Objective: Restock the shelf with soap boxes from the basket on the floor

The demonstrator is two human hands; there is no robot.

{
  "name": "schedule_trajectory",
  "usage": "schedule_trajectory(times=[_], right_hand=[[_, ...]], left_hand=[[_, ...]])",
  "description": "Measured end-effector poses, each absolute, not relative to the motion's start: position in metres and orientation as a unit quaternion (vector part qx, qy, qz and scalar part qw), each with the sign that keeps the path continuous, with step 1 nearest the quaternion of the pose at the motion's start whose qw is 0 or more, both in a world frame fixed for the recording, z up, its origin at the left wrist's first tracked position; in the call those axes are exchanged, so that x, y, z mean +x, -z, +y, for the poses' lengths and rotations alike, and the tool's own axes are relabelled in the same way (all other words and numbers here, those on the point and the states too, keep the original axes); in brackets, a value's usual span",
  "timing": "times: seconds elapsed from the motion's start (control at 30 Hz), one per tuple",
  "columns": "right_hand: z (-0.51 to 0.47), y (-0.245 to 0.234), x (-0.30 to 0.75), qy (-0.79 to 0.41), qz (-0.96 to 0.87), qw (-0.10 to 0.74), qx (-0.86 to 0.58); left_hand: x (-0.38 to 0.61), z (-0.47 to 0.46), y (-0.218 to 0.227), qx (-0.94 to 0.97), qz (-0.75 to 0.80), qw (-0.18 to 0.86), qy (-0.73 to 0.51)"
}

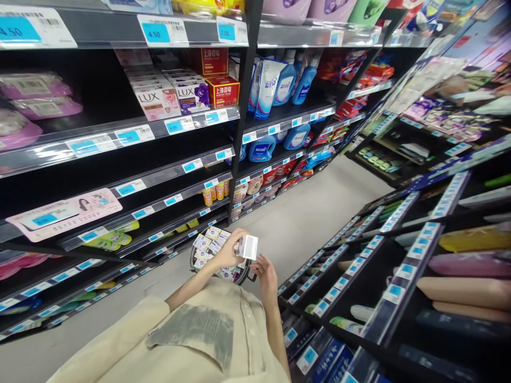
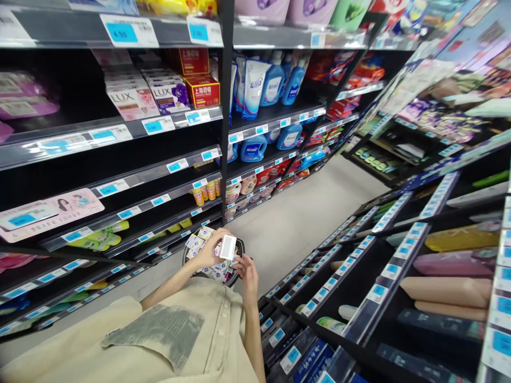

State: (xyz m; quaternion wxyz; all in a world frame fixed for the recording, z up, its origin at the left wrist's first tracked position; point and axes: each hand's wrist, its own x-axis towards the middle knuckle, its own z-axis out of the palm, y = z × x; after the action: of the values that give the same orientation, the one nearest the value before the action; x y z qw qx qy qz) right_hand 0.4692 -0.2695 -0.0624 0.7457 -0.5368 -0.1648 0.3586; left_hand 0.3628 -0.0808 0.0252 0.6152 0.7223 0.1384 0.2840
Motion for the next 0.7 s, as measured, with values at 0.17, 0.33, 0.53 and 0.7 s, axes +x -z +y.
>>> schedule_trajectory(times=[0.17, 0.33, 0.53, 0.7], right_hand=[[-0.263, 0.060, 0.462, -0.355, -0.176, 0.764, -0.510], [-0.259, 0.060, 0.456, -0.310, -0.102, 0.772, -0.545], [-0.260, 0.055, 0.457, -0.309, -0.082, 0.772, -0.549], [-0.258, 0.055, 0.459, -0.311, -0.078, 0.773, -0.547]], left_hand=[[0.361, -0.091, -0.034, 0.844, 0.128, 0.465, -0.234], [0.365, -0.096, -0.036, 0.858, 0.113, 0.452, -0.214], [0.368, -0.096, -0.034, 0.854, 0.110, 0.464, -0.211], [0.371, -0.096, -0.034, 0.855, 0.114, 0.463, -0.204]])
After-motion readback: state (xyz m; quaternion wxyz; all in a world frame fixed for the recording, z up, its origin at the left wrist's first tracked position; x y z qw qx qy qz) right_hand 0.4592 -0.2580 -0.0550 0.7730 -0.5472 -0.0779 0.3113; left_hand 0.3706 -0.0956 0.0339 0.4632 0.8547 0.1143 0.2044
